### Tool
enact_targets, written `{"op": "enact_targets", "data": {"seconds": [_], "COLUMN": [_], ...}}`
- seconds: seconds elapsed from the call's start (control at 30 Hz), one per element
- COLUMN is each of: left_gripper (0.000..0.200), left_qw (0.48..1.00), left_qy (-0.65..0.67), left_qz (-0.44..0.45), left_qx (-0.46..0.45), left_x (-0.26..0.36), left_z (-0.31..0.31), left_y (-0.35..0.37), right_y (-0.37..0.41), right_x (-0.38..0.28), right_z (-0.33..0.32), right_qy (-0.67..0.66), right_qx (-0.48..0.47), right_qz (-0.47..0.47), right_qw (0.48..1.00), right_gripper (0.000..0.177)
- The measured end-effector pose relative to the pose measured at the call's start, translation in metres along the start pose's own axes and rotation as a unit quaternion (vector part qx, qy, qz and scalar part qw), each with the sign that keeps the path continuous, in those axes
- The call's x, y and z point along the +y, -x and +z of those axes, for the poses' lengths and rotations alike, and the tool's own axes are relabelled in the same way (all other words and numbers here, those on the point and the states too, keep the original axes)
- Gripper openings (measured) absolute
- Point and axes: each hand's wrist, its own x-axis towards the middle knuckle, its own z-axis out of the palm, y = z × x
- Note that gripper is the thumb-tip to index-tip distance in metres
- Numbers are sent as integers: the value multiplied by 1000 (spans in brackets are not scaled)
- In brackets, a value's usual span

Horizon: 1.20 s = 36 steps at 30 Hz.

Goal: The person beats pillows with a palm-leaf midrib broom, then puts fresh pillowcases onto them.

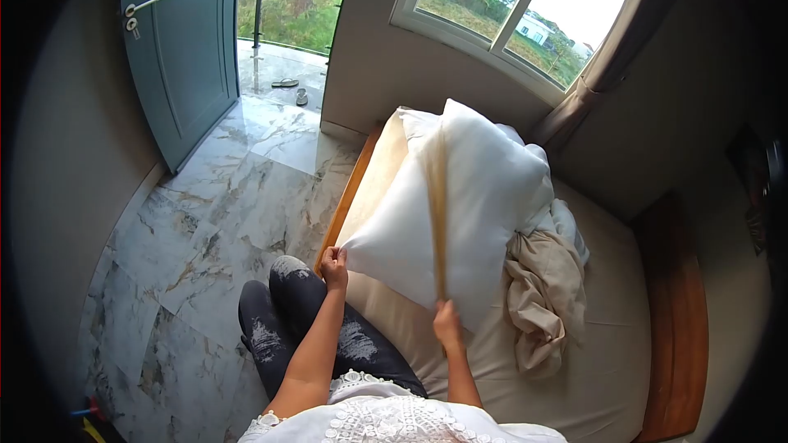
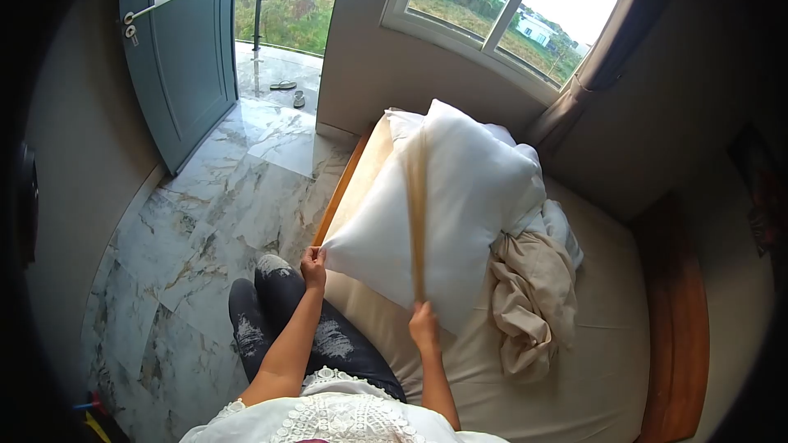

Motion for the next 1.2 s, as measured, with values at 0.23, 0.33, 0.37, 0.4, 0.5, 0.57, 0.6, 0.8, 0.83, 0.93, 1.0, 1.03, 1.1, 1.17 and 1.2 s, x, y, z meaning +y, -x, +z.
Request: {"op": "enact_targets", "data": {"seconds": [0.23,0.33,0.37,0.4,0.5,0.57,0.6,0.8,0.83,0.93,1.0,1.03,1.1,1.17,1.2], "left_gripper": [12,12,11,10,6,6,6,8,9,10,10,10,11,12,13], "left_qw": [998,993,992,990,990,992,992,979,978,981,984,991,993,995,996], "left_qy": [62,112,123,133,128,117,113,179,180,176,165,118,103,97,90], "left_qz": [-16,-31,-31,-30,-37,-36,-30,-69,-76,-59,-39,-37,-50,-33,-22], "left_qx": [-21,-22,-27,-32,-46,-41,-38,-68,-69,-57,-53,-47,-3,19,17], "left_x": [-3,-1,1,6,11,2,-1,4,6,6,7,2,-7,-2,3], "left_z": [2,3,2,2,-2,-2,1,-1,-2,-3,-4,-3,-4,5,1], "left_y": [-6,-5,-5,-4,-2,1,-3,-1,-1,-4,-2,-4,-2,-15,-18], "right_y": [-91,-99,-90,-79,13,54,47,-54,-64,-59,-13,23,52,43,14], "right_x": [-118,-151,-145,-140,-68,-47,-45,-136,-140,-146,-105,-65,-44,-65,-87], "right_z": [-170,-186,-168,-136,-44,-28,-32,-159,-161,-121,-59,-32,-27,-66,-103], "right_qy": [-432,-504,-519,-511,-331,-261,-310,-530,-549,-563,-443,-264,-136,-270,-362], "right_qx": [111,334,351,355,46,-382,-358,20,92,231,129,-55,-276,-337,-292], "right_qz": [113,-75,-95,-123,88,357,348,135,67,-56,-63,-46,87,288,310], "right_qw": [888,793,773,773,938,812,809,837,828,791,885,962,947,855,829], "right_gripper": [34,36,37,38,34,32,32,35,35,37,31,28,25,25,29]}}
